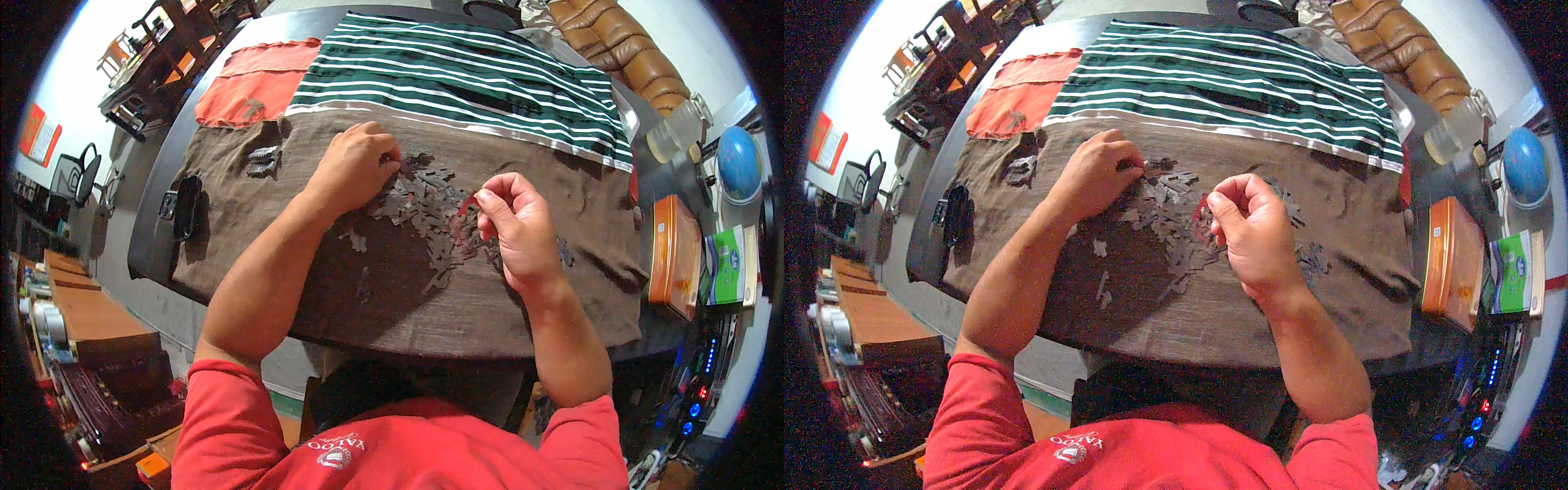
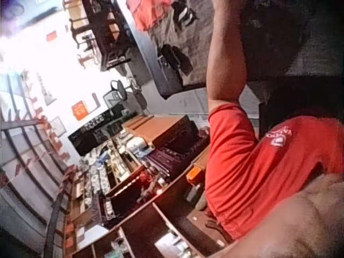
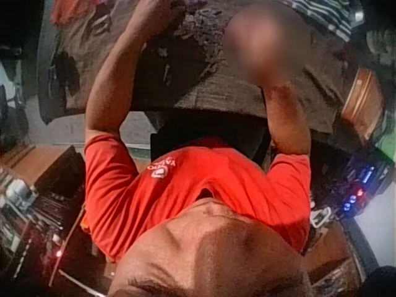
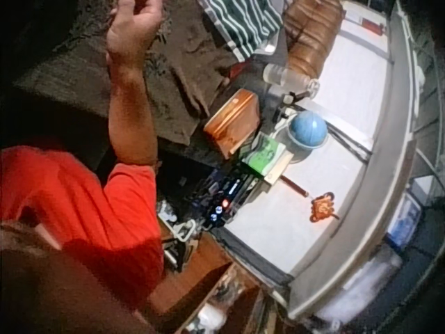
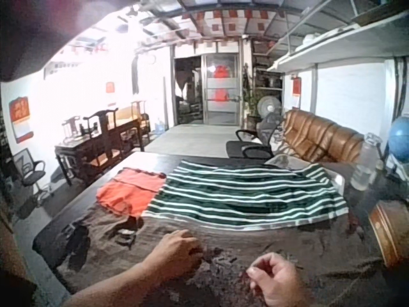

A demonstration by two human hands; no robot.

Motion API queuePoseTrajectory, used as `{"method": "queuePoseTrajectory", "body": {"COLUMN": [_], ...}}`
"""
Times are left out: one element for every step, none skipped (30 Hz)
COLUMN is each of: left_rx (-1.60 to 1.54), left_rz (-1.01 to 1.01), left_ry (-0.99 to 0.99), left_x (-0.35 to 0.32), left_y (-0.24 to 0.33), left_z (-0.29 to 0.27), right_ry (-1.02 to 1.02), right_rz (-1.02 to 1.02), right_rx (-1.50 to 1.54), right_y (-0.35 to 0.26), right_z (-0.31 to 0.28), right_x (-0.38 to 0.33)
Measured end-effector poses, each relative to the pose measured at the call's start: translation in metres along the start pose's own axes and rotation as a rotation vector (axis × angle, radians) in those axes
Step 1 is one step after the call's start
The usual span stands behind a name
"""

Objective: The person repeatedly picks up small metallic pieces from a cloth on a table, joins them by hand, and places the assembled units back on the cloth. The person occasionally reaches into a nearby box to retrieve additional pieces and continues assembling them one at a time.

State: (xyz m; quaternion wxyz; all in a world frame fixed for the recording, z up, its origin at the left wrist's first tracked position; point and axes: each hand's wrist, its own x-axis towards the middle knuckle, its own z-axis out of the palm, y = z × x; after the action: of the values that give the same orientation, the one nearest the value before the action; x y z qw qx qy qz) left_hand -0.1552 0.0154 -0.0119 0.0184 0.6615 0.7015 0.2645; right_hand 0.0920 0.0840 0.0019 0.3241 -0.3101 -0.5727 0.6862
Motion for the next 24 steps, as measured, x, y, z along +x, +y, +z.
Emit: {"method": "queuePoseTrajectory", "body": {"left_rx": [-0.017, -0.033, -0.055, -0.068, -0.086, -0.104, -0.103, -0.102, -0.084, -0.17, -0.239, -0.313, -0.525, -0.742, -0.943, -0.958, -0.958, -0.957, -0.957, -0.942, -0.915, -0.89, -0.946, -0.984], "left_rz": [-0.011, -0.022, -0.026, -0.024, -0.017, -0.008, -0.008, -0.007, -0.025, -0.075, -0.144, -0.184, -0.267, -0.321, -0.392, -0.363, -0.351, -0.325, -0.338, -0.307, -0.29, -0.272, -0.235, -0.256], "left_ry": [-0.002, -0.003, 0.0, 0.01, 0.024, 0.038, 0.068, 0.097, 0.107, 0.097, 0.066, 0.052, -0.004, -0.046, -0.097, -0.114, -0.138, -0.159, -0.182, -0.195, -0.215, -0.233, -0.266, -0.287], "left_x": [0.0, 0.0, 0.0, 0.0, 0.0, 0.001, 0.001, 0.002, 0.002, 0.002, 0.001, 0.0, 0.0, -0.001, -0.001, -0.002, -0.005, -0.007, -0.008, -0.011, -0.014, -0.016, -0.018, -0.019], "left_y": [0.0, 0.0, 0.0, 0.0, 0.0, 0.0, 0.001, 0.003, 0.005, 0.007, 0.009, 0.012, 0.015, 0.018, 0.021, 0.026, 0.031, 0.036, 0.042, 0.048, 0.054, 0.059, 0.063, 0.067], "left_z": [0.0, 0.0, -0.001, -0.002, -0.003, -0.004, -0.005, -0.005, -0.006, -0.008, -0.009, -0.01, -0.011, -0.011, -0.011, -0.011, -0.01, -0.009, -0.007, -0.005, -0.004, -0.004, -0.005, -0.003], "right_ry": [-0.009, -0.01, -0.01, -0.014, -0.018, -0.026, -0.025, -0.028, -0.036, -0.033, -0.034, -0.035, -0.05, -0.065, -0.075, -0.086, -0.092, -0.102, -0.124, -0.125, -0.114, -0.096, -0.089, -0.098], "right_rz": [-0.004, 0.002, 0.007, 0.003, -0.002, -0.007, -0.009, -0.011, -0.01, -0.009, -0.005, 0.009, -0.005, -0.009, -0.005, -0.016, -0.018, -0.014, -0.02, -0.04, -0.047, -0.039, -0.058, -0.092], "right_rx": [0.0, -0.005, -0.01, -0.014, -0.019, -0.011, -0.025, -0.026, -0.013, -0.028, -0.028, -0.017, -0.009, 0.011, 0.042, 0.058, 0.085, 0.122, 0.163, 0.152, 0.13, 0.1, 0.004, -0.001], "right_y": [0.0, -0.001, -0.001, -0.002, -0.002, -0.003, -0.003, -0.004, -0.004, -0.005, -0.005, -0.005, -0.005, -0.005, -0.005, -0.005, -0.005, -0.005, -0.005, -0.005, -0.004, -0.003, -0.004, -0.004], "right_z": [0.0, 0.0, 0.001, 0.001, 0.001, 0.001, 0.001, 0.001, 0.001, 0.001, 0.001, 0.001, 0.001, 0.001, 0.001, 0.001, 0.001, 0.002, 0.002, 0.003, 0.005, 0.005, 0.005, 0.005], "right_x": [0.0, 0.0, -0.001, -0.001, -0.001, -0.002, -0.002, -0.002, -0.002, -0.002, -0.002, -0.002, -0.002, -0.002, -0.002, -0.002, -0.002, -0.002, -0.001, -0.001, -0.002, -0.002, -0.001, -0.003]}}
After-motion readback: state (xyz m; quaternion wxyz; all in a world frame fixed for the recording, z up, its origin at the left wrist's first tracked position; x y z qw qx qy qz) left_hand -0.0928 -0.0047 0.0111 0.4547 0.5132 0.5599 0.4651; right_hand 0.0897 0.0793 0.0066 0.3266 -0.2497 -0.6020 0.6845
